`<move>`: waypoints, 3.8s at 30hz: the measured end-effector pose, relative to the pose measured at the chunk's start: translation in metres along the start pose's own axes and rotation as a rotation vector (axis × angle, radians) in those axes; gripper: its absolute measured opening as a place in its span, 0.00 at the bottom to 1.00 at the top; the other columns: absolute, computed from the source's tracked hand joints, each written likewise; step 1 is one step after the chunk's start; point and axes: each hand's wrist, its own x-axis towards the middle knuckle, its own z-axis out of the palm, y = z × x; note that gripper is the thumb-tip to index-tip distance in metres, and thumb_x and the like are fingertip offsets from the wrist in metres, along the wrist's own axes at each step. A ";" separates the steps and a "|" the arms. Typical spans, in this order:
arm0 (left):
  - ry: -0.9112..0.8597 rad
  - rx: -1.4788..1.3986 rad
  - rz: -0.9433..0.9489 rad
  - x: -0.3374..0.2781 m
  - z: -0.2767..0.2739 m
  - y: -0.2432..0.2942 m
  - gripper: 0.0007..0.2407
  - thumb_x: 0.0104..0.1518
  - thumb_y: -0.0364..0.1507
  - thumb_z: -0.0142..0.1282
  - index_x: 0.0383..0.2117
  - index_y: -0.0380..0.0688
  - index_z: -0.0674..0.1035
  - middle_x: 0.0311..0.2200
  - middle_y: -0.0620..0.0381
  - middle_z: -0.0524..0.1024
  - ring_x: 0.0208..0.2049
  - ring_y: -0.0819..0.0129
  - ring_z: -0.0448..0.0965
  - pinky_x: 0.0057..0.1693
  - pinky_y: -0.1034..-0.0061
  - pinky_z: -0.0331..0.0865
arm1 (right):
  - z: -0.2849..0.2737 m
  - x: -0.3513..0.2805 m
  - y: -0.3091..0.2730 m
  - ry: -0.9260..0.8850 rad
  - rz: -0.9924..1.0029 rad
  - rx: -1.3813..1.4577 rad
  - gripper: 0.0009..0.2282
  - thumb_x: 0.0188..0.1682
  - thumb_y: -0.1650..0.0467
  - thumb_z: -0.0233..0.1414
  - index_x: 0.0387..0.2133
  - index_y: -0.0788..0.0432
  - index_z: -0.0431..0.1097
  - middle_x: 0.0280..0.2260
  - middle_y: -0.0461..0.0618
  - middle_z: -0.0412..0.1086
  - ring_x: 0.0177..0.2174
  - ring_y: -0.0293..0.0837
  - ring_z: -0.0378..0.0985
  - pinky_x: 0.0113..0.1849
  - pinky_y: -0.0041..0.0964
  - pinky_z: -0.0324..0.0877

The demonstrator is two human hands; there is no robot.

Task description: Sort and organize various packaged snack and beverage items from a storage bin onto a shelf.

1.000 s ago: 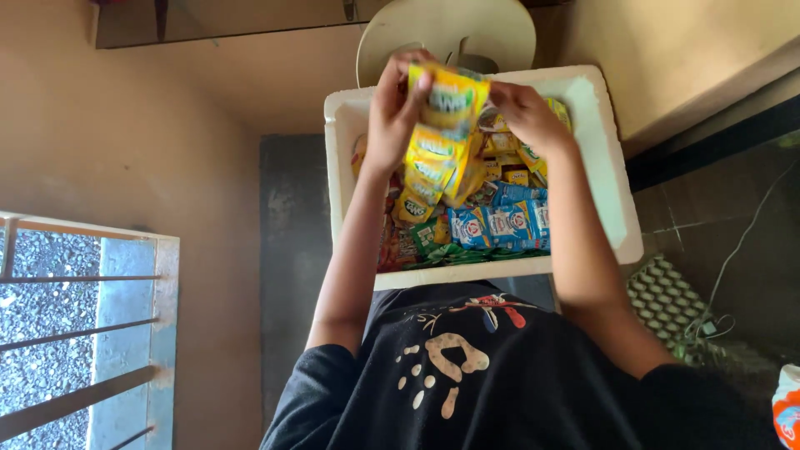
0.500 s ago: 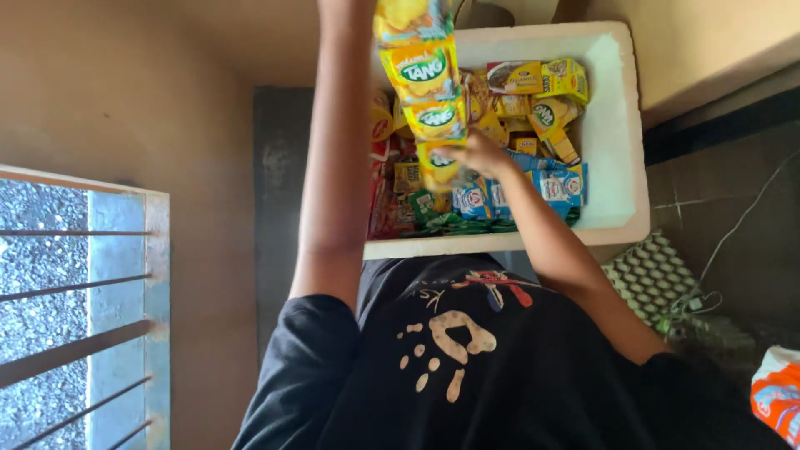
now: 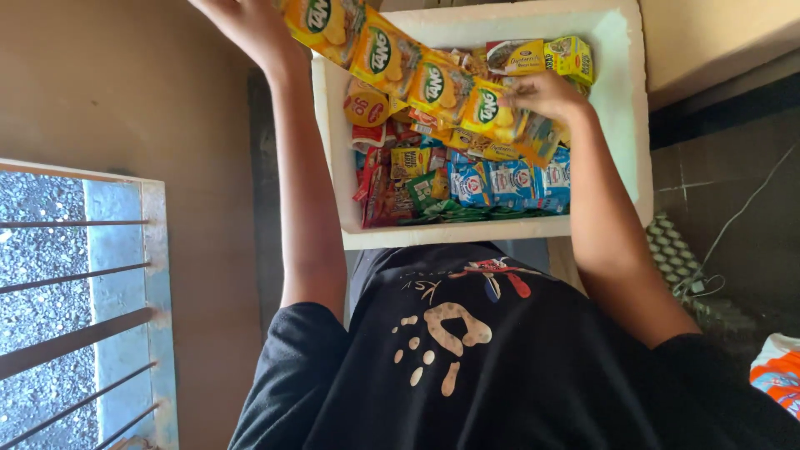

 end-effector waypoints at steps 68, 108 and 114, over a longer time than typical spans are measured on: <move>-0.094 0.099 -0.215 -0.124 -0.006 0.064 0.22 0.69 0.14 0.51 0.66 0.41 0.61 0.61 0.49 0.67 0.56 0.61 0.72 0.63 0.66 0.68 | 0.118 -0.029 0.033 0.600 -0.059 -0.119 0.33 0.32 0.57 0.73 0.46 0.56 0.65 0.43 0.58 0.67 0.43 0.61 0.69 0.42 0.53 0.65; 0.158 0.009 -0.432 -0.209 0.023 0.070 0.18 0.64 0.21 0.59 0.59 0.38 0.68 0.58 0.49 0.70 0.55 0.62 0.75 0.60 0.66 0.75 | -0.006 0.037 0.097 1.075 -0.301 0.317 0.15 0.50 0.78 0.60 0.46 0.64 0.63 0.40 0.55 0.65 0.40 0.46 0.68 0.45 0.42 0.67; 0.143 -0.048 -0.491 -0.217 0.057 0.082 0.19 0.64 0.22 0.57 0.60 0.38 0.66 0.60 0.52 0.68 0.57 0.62 0.74 0.59 0.70 0.75 | 0.014 0.036 0.052 0.999 -0.279 0.273 0.16 0.51 0.80 0.54 0.50 0.64 0.59 0.47 0.56 0.63 0.49 0.49 0.71 0.53 0.43 0.67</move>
